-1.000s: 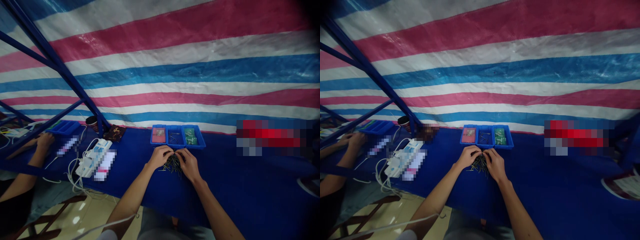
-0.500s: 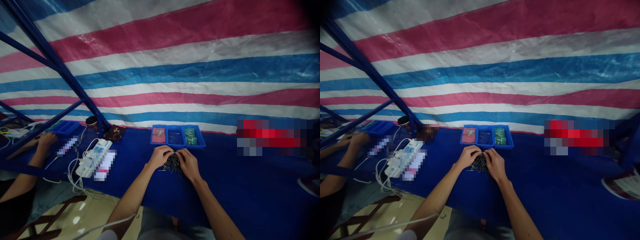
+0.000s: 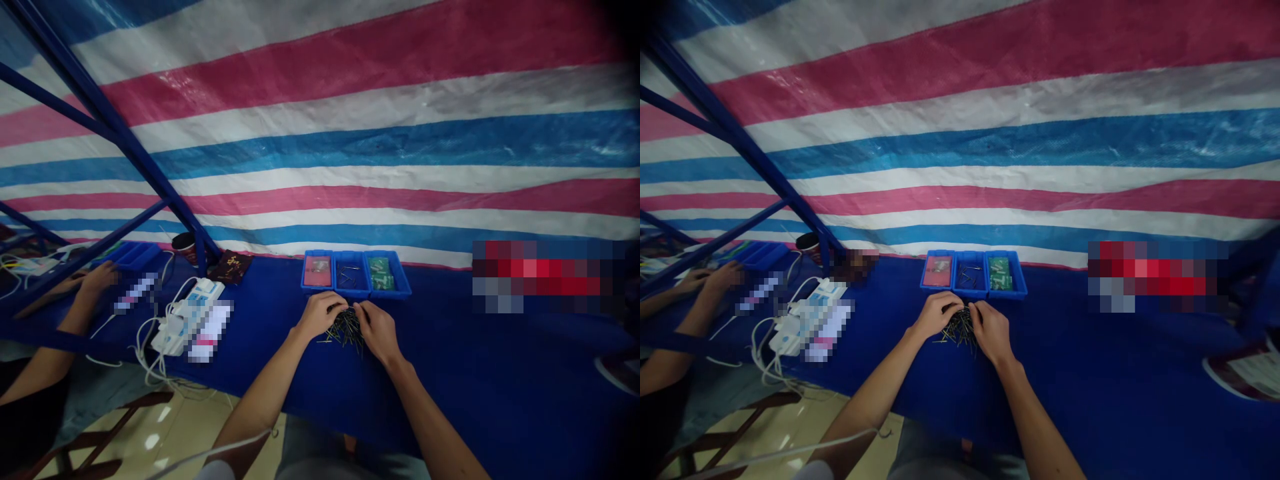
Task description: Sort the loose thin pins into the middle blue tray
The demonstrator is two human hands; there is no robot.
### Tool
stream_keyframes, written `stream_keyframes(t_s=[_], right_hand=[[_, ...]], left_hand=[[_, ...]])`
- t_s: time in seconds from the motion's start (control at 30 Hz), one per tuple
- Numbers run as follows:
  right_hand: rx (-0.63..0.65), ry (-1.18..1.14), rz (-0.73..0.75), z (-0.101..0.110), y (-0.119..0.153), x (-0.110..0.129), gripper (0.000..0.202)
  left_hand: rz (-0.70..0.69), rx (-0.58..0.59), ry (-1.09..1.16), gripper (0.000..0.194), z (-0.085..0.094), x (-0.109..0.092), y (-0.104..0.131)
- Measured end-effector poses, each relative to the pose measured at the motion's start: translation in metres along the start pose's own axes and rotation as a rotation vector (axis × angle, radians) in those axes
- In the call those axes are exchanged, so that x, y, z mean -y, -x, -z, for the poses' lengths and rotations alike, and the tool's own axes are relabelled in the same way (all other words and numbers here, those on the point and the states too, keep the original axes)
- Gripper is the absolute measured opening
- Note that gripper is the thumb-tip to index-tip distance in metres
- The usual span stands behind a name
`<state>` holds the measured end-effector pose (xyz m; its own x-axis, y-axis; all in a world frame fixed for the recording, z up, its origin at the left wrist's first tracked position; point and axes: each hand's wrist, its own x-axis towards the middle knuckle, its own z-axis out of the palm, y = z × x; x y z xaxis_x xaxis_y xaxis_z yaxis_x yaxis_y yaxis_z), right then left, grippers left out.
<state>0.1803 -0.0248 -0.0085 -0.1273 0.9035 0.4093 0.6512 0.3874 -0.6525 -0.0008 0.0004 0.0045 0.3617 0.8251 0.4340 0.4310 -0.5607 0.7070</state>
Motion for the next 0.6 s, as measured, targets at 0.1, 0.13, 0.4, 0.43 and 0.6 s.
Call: stream_keyframes(t_s=[0.1,0.13,0.4,0.43,0.6], right_hand=[[0.004,-0.028,-0.013,-0.0002,-0.0003,-0.0014,0.043],[0.005,-0.051,-0.016,-0.0003,-0.0004,-0.0019,0.041],[-0.013,-0.139,0.013,-0.0004,-0.0013,-0.0008,0.023],[-0.016,-0.147,0.018,-0.0005,-0.0013,-0.0008,0.022],[-0.025,-0.166,0.014,-0.0011,-0.0008,-0.0031,0.02]], left_hand=[[0.002,-0.008,-0.005,0.02,-0.0001,0.0014,0.0005],[0.004,-0.012,-0.006,0.02,-0.0002,0.0022,0.0006],[0.028,-0.032,-0.02,0.02,-0.0016,0.007,0.0016],[0.027,-0.03,-0.021,0.021,-0.0015,0.0068,0.0016],[0.025,-0.031,-0.022,0.02,-0.0009,0.0049,0.001]])
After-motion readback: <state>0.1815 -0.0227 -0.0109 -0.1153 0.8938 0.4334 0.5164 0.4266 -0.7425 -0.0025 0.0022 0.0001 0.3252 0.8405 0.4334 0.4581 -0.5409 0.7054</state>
